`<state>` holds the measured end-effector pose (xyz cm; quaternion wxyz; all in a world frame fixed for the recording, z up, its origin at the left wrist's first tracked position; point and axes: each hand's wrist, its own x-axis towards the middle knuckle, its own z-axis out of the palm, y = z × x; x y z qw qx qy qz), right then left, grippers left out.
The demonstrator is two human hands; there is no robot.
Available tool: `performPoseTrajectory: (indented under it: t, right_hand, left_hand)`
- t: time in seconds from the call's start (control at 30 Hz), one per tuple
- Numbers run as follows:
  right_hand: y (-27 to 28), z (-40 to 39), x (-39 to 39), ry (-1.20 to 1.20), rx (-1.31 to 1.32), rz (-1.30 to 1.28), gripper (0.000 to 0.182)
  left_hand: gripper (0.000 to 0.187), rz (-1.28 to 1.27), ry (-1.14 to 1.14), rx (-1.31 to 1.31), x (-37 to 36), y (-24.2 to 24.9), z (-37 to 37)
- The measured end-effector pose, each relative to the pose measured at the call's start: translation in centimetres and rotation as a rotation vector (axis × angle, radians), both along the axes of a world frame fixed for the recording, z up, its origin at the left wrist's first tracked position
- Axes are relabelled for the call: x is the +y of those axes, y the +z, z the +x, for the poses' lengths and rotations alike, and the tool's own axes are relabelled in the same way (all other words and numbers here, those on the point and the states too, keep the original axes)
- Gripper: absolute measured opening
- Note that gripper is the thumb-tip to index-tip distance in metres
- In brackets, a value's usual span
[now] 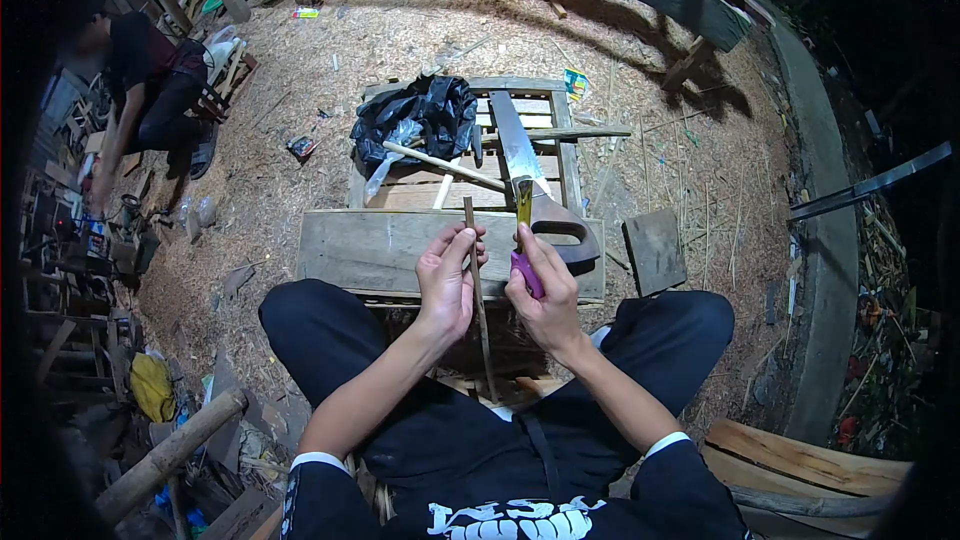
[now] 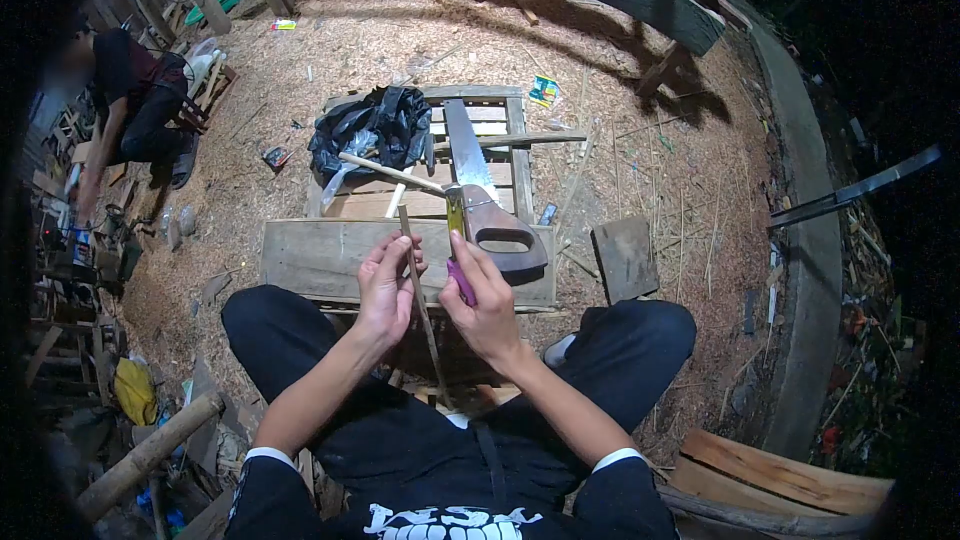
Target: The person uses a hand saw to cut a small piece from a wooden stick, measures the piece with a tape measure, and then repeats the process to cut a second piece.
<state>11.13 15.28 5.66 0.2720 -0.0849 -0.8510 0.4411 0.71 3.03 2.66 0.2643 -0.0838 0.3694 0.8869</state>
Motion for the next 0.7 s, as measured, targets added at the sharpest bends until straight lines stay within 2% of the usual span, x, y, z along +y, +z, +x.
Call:
performPoseTrajectory:
  t: [0.27,0.37,0.4,0.47,0.6,0.7]
  right_hand:
    - [0.0,0.1,0.2,-0.005,0.021,0.012,0.06]
    - [0.0,0.2,0.5,-0.024,0.028,0.031,0.06]
    - [0.0,0.2,0.6,-0.027,0.018,0.027,0.061]
    - [-0.1,0.3,0.7,-0.029,0.009,0.023,0.061]
    - [0.3,0.1,0.8,-0.032,0.001,0.019,0.061]
    - [0.5,0.2,0.8,-0.039,-0.002,0.028,0.061]
  left_hand:
    - [0.018,-0.026,-0.054,-0.002,-0.2,0.8,-0.4]
    - [0.017,0.007,-0.083,-0.004,-1.0,1.6,-2.8]
    - [0.023,-0.059,-0.106,0.053,-1.4,1.6,-3.5]
    - [0.022,-0.064,-0.149,0.078,-1.9,1.7,-4.2]
    - [0.019,-0.079,-0.199,0.099,-1.7,1.6,-3.4]
    - [0.018,0.003,-0.209,0.092,-1.4,2.0,-2.2]
